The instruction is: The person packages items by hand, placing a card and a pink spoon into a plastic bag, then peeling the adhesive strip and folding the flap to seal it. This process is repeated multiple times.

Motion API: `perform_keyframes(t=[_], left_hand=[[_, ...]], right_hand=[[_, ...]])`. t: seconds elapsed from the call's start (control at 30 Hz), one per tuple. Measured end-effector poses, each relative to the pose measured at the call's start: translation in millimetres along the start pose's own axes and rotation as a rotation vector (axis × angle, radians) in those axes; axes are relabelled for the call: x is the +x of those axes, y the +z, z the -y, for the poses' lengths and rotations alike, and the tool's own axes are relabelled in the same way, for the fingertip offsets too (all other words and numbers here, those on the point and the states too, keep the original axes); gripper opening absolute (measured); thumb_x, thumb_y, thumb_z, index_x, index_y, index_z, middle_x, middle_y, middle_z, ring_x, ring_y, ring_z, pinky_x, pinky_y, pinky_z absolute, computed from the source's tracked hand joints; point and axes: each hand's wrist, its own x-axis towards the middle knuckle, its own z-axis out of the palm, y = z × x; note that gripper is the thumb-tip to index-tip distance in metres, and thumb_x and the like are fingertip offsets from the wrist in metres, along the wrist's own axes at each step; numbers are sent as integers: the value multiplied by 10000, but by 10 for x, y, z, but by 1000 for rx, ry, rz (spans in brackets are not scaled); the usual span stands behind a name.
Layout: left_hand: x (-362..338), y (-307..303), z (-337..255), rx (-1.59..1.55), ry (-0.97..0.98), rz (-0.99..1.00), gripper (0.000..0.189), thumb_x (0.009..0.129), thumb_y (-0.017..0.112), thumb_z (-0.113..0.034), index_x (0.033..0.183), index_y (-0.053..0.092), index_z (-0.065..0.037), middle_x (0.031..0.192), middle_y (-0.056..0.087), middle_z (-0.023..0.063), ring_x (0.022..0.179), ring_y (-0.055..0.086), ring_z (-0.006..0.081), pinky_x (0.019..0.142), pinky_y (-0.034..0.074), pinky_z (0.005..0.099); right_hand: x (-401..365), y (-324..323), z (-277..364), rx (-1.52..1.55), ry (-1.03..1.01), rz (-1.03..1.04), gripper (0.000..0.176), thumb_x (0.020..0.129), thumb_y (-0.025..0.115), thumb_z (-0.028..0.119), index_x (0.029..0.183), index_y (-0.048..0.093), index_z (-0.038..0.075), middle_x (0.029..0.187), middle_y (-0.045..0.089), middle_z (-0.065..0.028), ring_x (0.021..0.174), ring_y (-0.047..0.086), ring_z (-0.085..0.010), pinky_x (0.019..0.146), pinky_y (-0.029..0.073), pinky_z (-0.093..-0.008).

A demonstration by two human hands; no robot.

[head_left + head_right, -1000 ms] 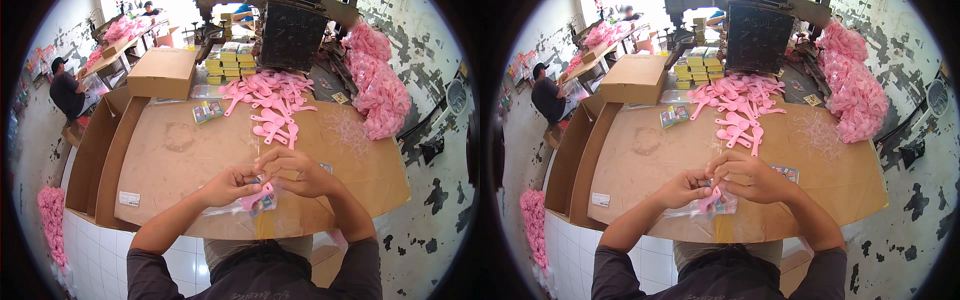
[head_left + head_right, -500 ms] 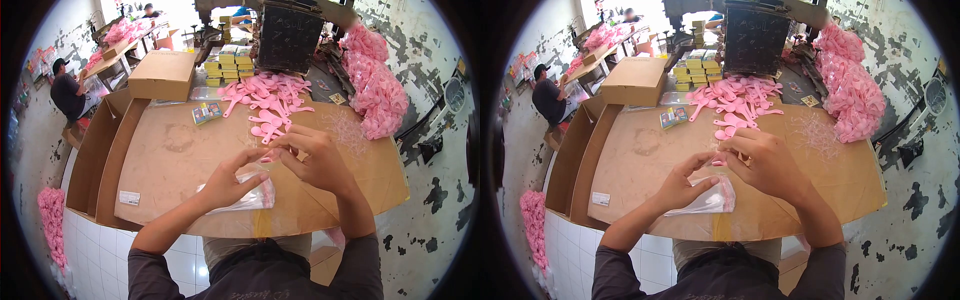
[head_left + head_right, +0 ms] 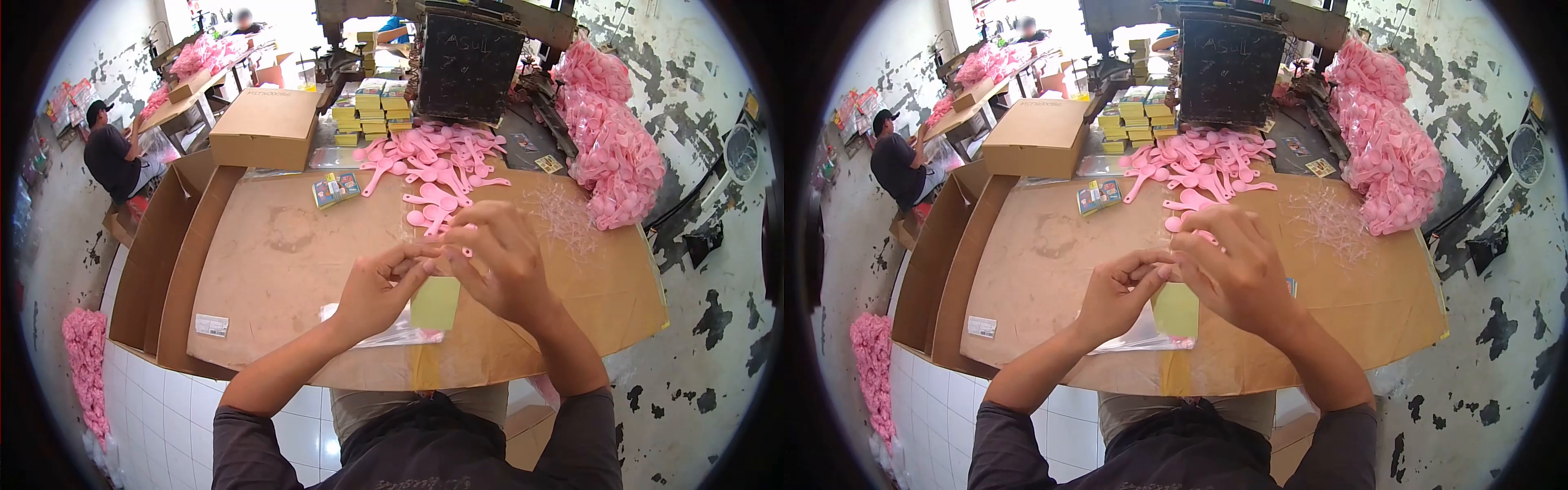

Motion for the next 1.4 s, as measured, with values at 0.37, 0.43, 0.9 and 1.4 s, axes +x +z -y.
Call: perform_keyframes(t=[0.37,0.43,0.9,1.4], left_hand=[[-30,5,-15,575,131,36,323,944,689,-89,1238,647,37,864,760,178,731,757,293,678,600,365],[-27,22,-7,630,136,40,326,946,688,-99,1243,647,31,856,758,177,726,754,292,686,602,367],[152,-270,123,-13,-40,-27,361,1035,629,-97,1374,594,22,1029,773,103,951,701,82,821,551,233],[75,-184,235,-28,-13,-128,377,1029,640,-76,1373,565,58,1074,762,147,1021,708,132,890,572,260]], right_hand=[[-107,267,1,-315,-262,132,194,778,716,152,931,683,38,1033,644,-61,1043,631,-227,899,452,-383],[-133,283,-34,-281,-196,132,168,782,730,135,918,676,50,1017,640,-62,1002,630,-222,875,453,-368],[-1528,-554,-2334,-590,700,537,327,896,546,-38,1216,604,0,1117,660,-143,1093,613,-321,936,489,-408],[-485,288,-304,869,632,350,333,952,732,156,1257,666,38,1018,685,-37,859,609,-92,756,502,-264]])
